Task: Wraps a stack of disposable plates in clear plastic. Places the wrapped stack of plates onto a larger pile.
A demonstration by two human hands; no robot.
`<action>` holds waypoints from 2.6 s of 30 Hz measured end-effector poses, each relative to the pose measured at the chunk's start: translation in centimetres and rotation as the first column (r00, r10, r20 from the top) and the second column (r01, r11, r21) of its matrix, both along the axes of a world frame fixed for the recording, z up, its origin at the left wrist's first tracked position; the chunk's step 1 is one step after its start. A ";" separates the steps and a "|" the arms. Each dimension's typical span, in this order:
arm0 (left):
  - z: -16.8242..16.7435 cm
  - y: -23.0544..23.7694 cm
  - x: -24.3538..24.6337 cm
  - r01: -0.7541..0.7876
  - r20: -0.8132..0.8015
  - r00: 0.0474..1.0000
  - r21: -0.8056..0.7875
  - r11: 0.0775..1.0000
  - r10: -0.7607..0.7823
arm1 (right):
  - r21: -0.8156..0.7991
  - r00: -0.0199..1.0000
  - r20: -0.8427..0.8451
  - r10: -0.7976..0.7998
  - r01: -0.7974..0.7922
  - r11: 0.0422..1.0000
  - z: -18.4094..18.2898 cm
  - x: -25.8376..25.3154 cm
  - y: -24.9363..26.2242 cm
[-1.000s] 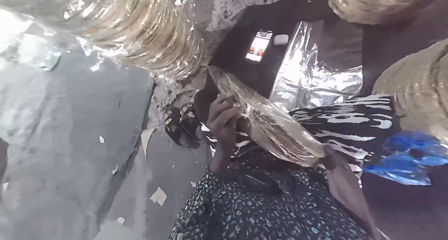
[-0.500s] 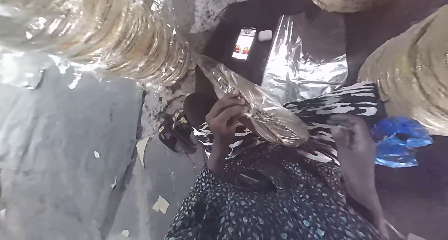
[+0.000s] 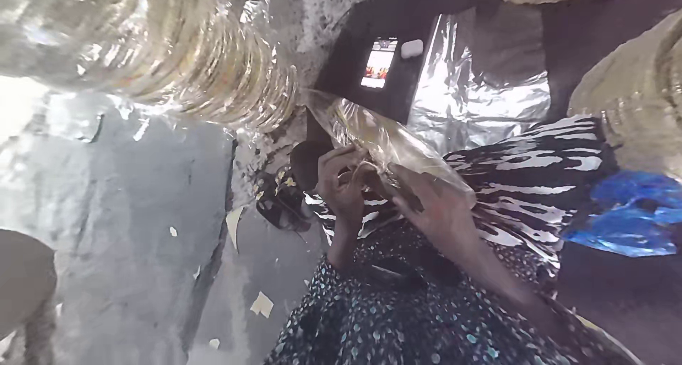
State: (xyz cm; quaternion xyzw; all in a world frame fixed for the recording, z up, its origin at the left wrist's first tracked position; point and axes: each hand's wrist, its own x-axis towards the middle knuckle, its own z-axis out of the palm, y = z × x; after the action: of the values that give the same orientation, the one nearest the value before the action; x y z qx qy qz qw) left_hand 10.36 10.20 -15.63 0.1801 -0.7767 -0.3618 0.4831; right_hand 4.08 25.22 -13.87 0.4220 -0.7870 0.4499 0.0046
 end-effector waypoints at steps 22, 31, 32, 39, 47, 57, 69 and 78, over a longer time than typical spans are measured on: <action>5.6 3.9 5.5 -0.251 0.735 0.653 -0.018 0.968 0.183 | 0.120 0.994 0.092 0.062 -0.073 0.990 -1.2 5.0 -2.6; 4.5 4.9 6.1 -0.316 0.795 0.573 -0.007 0.949 0.197 | 0.146 0.986 0.097 0.132 -0.146 0.978 -1.8 5.8 -2.3; 4.1 4.8 6.0 -0.316 0.788 0.581 -0.014 0.949 0.205 | 0.155 0.985 0.107 0.138 -0.153 0.976 -1.9 5.8 -2.4; 2.0 4.8 5.3 -0.349 0.720 0.655 0.020 0.937 0.229 | 0.142 0.986 0.109 0.123 -0.138 0.980 -2.1 5.4 -2.9; 1.4 4.3 5.4 -0.384 0.701 0.663 0.017 0.923 0.263 | 0.131 0.993 0.076 0.091 -0.100 0.986 -2.5 5.4 -3.6; 0.7 3.5 7.5 -0.285 0.674 0.732 0.167 0.944 0.101 | 0.078 0.982 0.138 0.126 -0.137 0.987 -3.5 5.5 -3.7; 0.1 3.6 8.7 -0.124 0.400 0.878 0.719 0.684 -0.262 | 0.016 0.977 0.147 0.155 -0.159 0.987 -3.4 5.2 -3.4; -1.7 3.8 8.0 -0.256 0.464 0.881 0.297 0.920 0.095 | 0.026 0.971 0.142 0.191 -0.196 0.980 -3.3 5.2 -3.1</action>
State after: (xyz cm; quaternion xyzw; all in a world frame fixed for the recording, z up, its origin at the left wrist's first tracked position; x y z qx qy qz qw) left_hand 18.34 13.97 -17.35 0.4106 -0.7689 -0.3977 0.2862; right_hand 9.29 22.14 -17.15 0.4645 -0.7493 0.4608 -0.1022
